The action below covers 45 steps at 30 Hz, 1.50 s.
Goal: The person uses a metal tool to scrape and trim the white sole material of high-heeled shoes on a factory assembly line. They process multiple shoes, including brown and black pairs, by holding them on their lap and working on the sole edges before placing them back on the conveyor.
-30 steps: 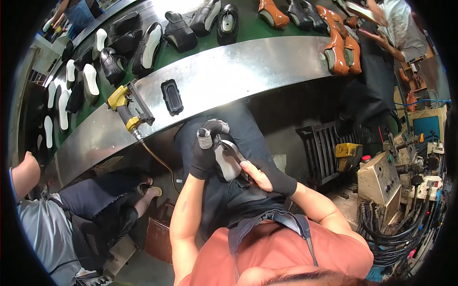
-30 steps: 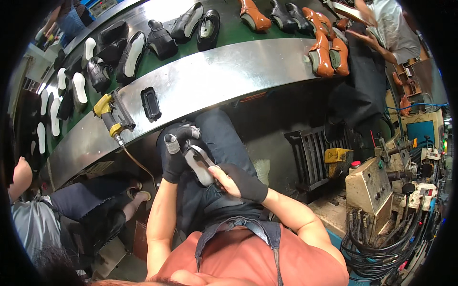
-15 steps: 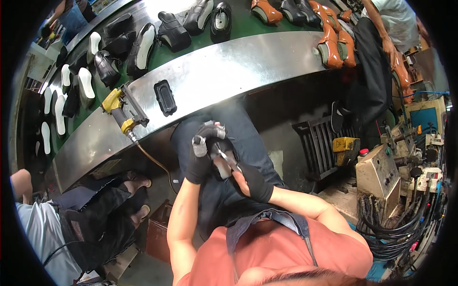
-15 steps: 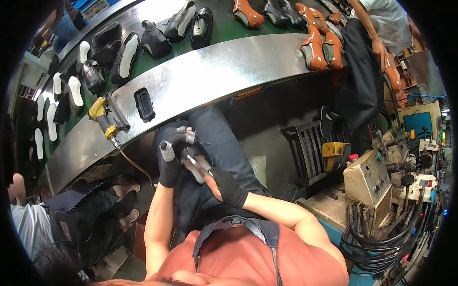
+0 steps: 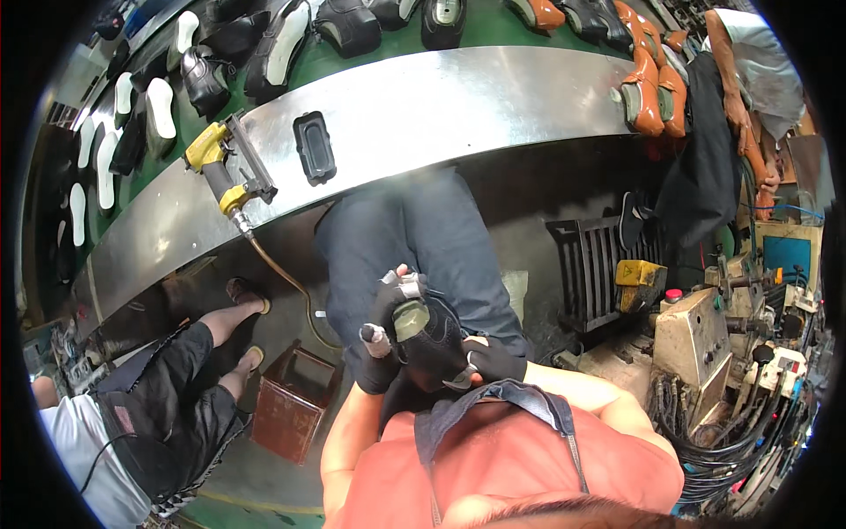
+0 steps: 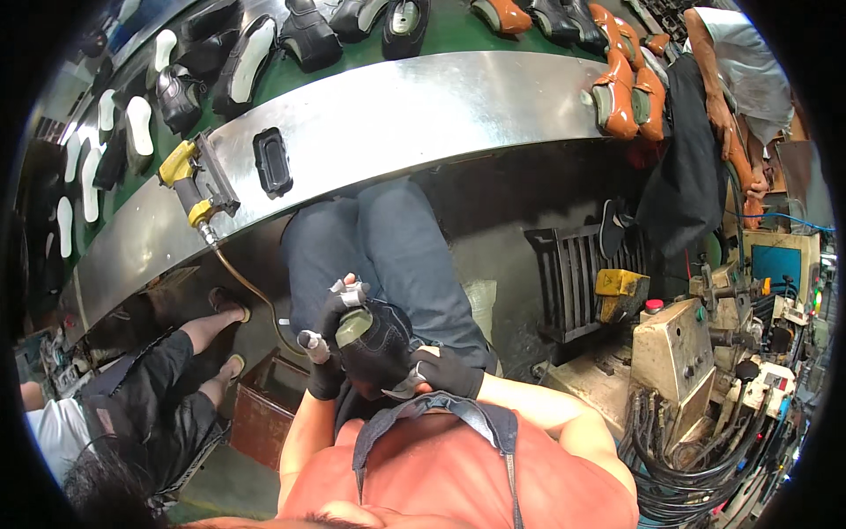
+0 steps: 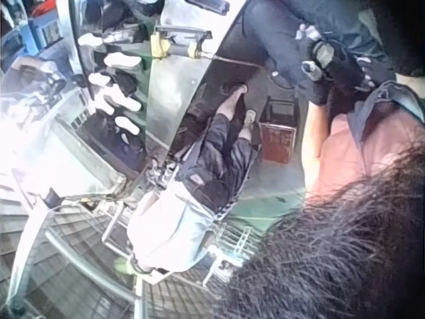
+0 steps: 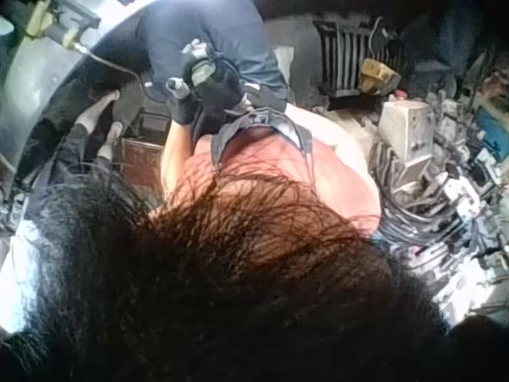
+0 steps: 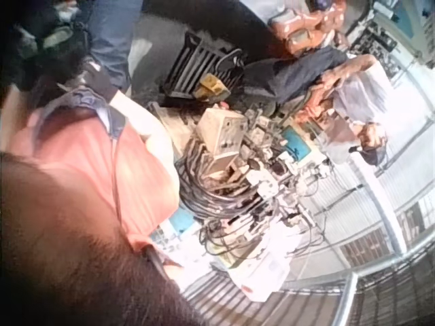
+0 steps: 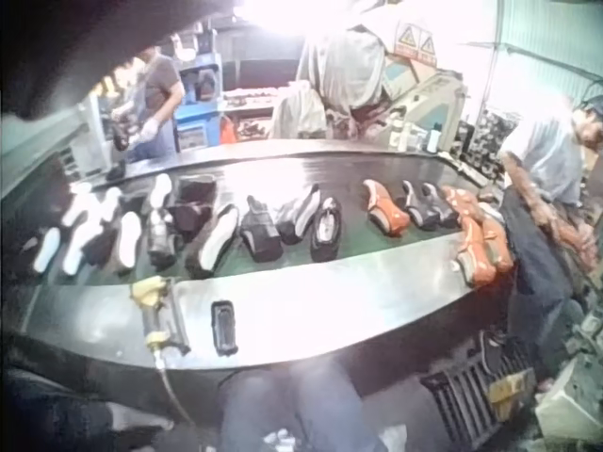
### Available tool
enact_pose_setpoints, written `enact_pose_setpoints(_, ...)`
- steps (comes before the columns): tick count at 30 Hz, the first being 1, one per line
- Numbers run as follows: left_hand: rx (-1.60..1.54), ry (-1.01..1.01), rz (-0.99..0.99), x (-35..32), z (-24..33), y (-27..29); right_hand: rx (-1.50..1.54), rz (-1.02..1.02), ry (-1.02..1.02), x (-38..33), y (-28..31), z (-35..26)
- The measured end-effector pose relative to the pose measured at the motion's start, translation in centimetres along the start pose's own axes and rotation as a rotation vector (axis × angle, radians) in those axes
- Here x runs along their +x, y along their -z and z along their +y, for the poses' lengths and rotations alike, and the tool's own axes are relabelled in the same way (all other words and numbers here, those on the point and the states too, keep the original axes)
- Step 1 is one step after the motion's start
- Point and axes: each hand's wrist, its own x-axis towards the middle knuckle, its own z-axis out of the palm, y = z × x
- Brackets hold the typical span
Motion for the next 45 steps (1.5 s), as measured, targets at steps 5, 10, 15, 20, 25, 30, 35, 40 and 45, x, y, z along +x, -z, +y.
enact_pose_setpoints(5, 0.121, -0.129, -0.029, 0.6, 1.0, -0.2, -0.158, 0.008, 0.045, -0.1, 0.4, 0.4)
enact_pose_setpoints(10, 0.247, -0.291, -0.059, 0.7, 4.6, -0.3, -0.192, 0.019, 0.033, 1.7, 0.2, 0.3)
enact_pose_setpoints(15, 0.08, -0.069, 0.018, 3.1, 3.2, 2.0, -0.002, 0.111, -0.141, 6.5, 2.0, -2.5)
enact_pose_setpoints(20, 0.144, -0.086, 0.013, 5.1, 3.9, 2.3, 0.529, 0.052, -0.448, 6.9, 2.1, -2.7)
enact_pose_setpoints(25, 0.104, -0.105, 0.028, 5.4, 3.4, 1.8, 0.448, 0.136, -0.428, 6.3, 0.9, -2.8)
enact_pose_setpoints(30, 0.121, -0.212, -0.004, 3.4, 1.2, 1.4, -0.013, 0.1, -0.239, 4.6, -1.3, 1.2)
enact_pose_setpoints(35, -0.303, 0.084, 0.255, -1.5, -7.4, -0.2, 0.077, -0.031, -0.051, 0.6, -0.7, 2.1)
enact_pose_setpoints(40, -0.849, 0.278, 0.124, -2.7, -10.9, 0.8, 0.115, 0.047, -0.174, 2.4, 0.9, -0.4)
enact_pose_setpoints(45, -0.744, 0.503, 0.351, 2.1, -2.9, 0.1, 0.706, 0.231, -0.923, 10.8, 8.4, -10.0)
